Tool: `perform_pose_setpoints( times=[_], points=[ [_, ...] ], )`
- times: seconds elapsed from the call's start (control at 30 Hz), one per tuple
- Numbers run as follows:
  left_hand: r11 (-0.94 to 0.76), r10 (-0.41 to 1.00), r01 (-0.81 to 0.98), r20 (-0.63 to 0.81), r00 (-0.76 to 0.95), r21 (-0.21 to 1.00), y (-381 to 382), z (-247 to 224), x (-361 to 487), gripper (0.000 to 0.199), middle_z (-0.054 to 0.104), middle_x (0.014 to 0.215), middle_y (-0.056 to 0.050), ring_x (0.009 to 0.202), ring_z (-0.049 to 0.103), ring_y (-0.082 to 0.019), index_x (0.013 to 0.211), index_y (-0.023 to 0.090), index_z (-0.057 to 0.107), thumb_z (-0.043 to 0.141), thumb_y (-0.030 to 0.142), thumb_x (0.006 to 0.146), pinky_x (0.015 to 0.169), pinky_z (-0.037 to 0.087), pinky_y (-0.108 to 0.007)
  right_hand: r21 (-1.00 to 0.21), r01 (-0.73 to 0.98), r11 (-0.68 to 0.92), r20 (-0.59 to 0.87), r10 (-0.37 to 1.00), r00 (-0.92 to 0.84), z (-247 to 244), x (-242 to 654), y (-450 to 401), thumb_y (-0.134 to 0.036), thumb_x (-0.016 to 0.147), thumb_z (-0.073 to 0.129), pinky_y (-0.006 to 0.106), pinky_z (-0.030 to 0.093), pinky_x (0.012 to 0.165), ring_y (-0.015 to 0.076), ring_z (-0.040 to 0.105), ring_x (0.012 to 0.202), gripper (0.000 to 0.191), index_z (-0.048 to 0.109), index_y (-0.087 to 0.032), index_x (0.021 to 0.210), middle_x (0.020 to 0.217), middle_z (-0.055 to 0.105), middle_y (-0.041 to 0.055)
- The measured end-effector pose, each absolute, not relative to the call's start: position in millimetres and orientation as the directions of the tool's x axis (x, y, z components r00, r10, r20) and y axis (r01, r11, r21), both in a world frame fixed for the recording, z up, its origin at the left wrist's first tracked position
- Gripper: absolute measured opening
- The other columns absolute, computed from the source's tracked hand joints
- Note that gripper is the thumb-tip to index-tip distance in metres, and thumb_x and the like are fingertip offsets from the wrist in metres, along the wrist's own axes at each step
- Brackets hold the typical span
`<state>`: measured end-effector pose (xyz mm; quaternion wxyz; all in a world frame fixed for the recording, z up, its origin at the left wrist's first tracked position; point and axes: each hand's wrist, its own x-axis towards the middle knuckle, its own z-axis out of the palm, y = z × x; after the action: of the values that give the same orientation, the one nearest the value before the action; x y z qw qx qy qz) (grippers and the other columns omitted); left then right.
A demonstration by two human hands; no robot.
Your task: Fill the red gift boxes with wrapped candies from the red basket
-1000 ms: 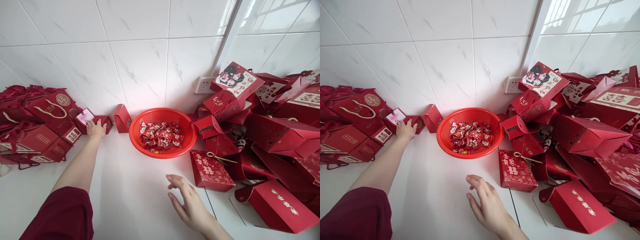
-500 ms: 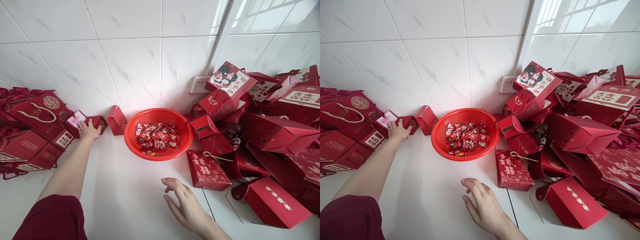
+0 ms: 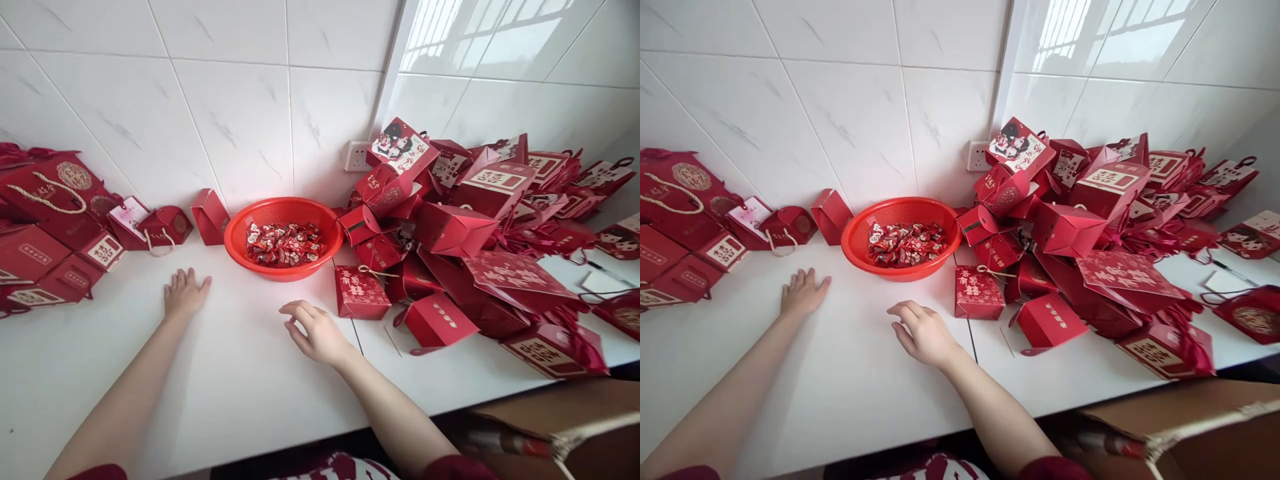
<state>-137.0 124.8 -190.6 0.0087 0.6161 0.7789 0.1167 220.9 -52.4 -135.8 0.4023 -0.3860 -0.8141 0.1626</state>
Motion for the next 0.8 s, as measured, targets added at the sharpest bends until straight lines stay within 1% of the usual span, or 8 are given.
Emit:
perform_pose_setpoints(
  times=[0.1,0.27,0.37,0.47,0.57,0.67,0.73,0.8],
  points=[
    [0.250,0.956,0.950,0.106,-0.272,0.187,116,-188,-125,0.078,0.020,0.162,-0.019,0.150,0.017,-0.037,0.154,0.009,0.031,0.032,0.058,0.093,0.120,0.011,-0.057,-0.535,0.521,0.665,0.514,0.746,-0.424,-139,220,-53,-0.021,0.099,0.044,0.030,0.052,0.086,0.0148,0.067,0.089,0.025,0.053,-0.020,0.123,0.118,0.065,0.0079],
    [0.319,0.934,0.929,0.103,-0.342,0.190,104,-186,-112,0.079,0.020,0.163,-0.017,0.150,0.016,-0.038,0.155,0.010,0.030,0.026,0.060,0.093,0.119,0.012,-0.059,-0.448,0.613,0.652,0.494,0.751,-0.438,-143,215,-53,-0.023,0.098,0.049,0.025,0.048,0.086,0.0139,0.066,0.092,0.020,0.060,-0.022,0.114,0.109,0.070,0.0025],
    [0.327,0.930,0.927,0.112,-0.350,0.185,100,-187,-110,0.079,0.020,0.163,-0.016,0.150,0.016,-0.037,0.155,0.012,0.029,0.024,0.061,0.093,0.120,0.012,-0.058,-0.459,0.722,0.518,0.491,0.825,-0.279,-140,224,-45,-0.026,0.097,0.051,0.032,0.043,0.093,0.0188,0.063,0.098,0.017,0.063,-0.023,0.109,0.106,0.070,0.0036],
    [0.330,0.928,0.925,0.111,-0.354,0.191,99,-188,-109,0.079,0.021,0.163,-0.015,0.150,0.017,-0.036,0.155,0.012,0.029,0.024,0.061,0.093,0.120,0.012,-0.058,-0.488,0.839,0.241,0.475,0.880,0.023,-136,250,-34,-0.028,0.098,0.048,0.044,0.037,0.099,0.0276,0.057,0.105,0.021,0.064,-0.018,0.107,0.108,0.067,0.0117],
    [0.330,0.928,0.922,0.111,-0.356,0.201,99,-188,-109,0.079,0.021,0.163,-0.015,0.150,0.017,-0.036,0.155,0.012,0.030,0.025,0.061,0.093,0.120,0.012,-0.057,-0.499,0.866,0.001,0.444,0.859,0.256,-135,282,-26,-0.034,0.095,0.051,0.052,0.031,0.102,0.0332,0.052,0.111,0.027,0.062,-0.015,0.110,0.115,0.062,0.0165],
    [0.329,0.927,0.921,0.116,-0.357,0.210,98,-188,-111,0.078,0.021,0.163,-0.015,0.150,0.016,-0.036,0.154,0.013,0.031,0.025,0.061,0.093,0.119,0.012,-0.058,-0.489,0.866,-0.108,0.402,0.853,0.334,-139,298,-24,-0.038,0.089,0.061,0.056,0.028,0.104,0.0354,0.051,0.114,0.036,0.060,-0.015,0.116,0.119,0.061,0.0171],
    [0.331,0.925,0.919,0.118,-0.360,0.215,98,-189,-111,0.078,0.022,0.163,-0.015,0.150,0.017,-0.036,0.154,0.013,0.032,0.025,0.061,0.093,0.119,0.013,-0.058,-0.480,0.868,-0.126,0.381,0.861,0.336,-141,298,-25,-0.038,0.086,0.064,0.058,0.027,0.105,0.0353,0.051,0.117,0.040,0.059,-0.016,0.118,0.123,0.060,0.0163],
    [0.332,0.924,0.917,0.119,-0.364,0.221,97,-189,-111,0.077,0.022,0.162,-0.016,0.150,0.017,-0.036,0.154,0.012,0.033,0.026,0.060,0.093,0.119,0.013,-0.059,-0.477,0.871,-0.114,0.382,0.866,0.322,-140,295,-27,-0.036,0.087,0.062,0.055,0.028,0.106,0.0331,0.051,0.119,0.037,0.059,-0.019,0.119,0.127,0.060,0.0138]
  ],
)
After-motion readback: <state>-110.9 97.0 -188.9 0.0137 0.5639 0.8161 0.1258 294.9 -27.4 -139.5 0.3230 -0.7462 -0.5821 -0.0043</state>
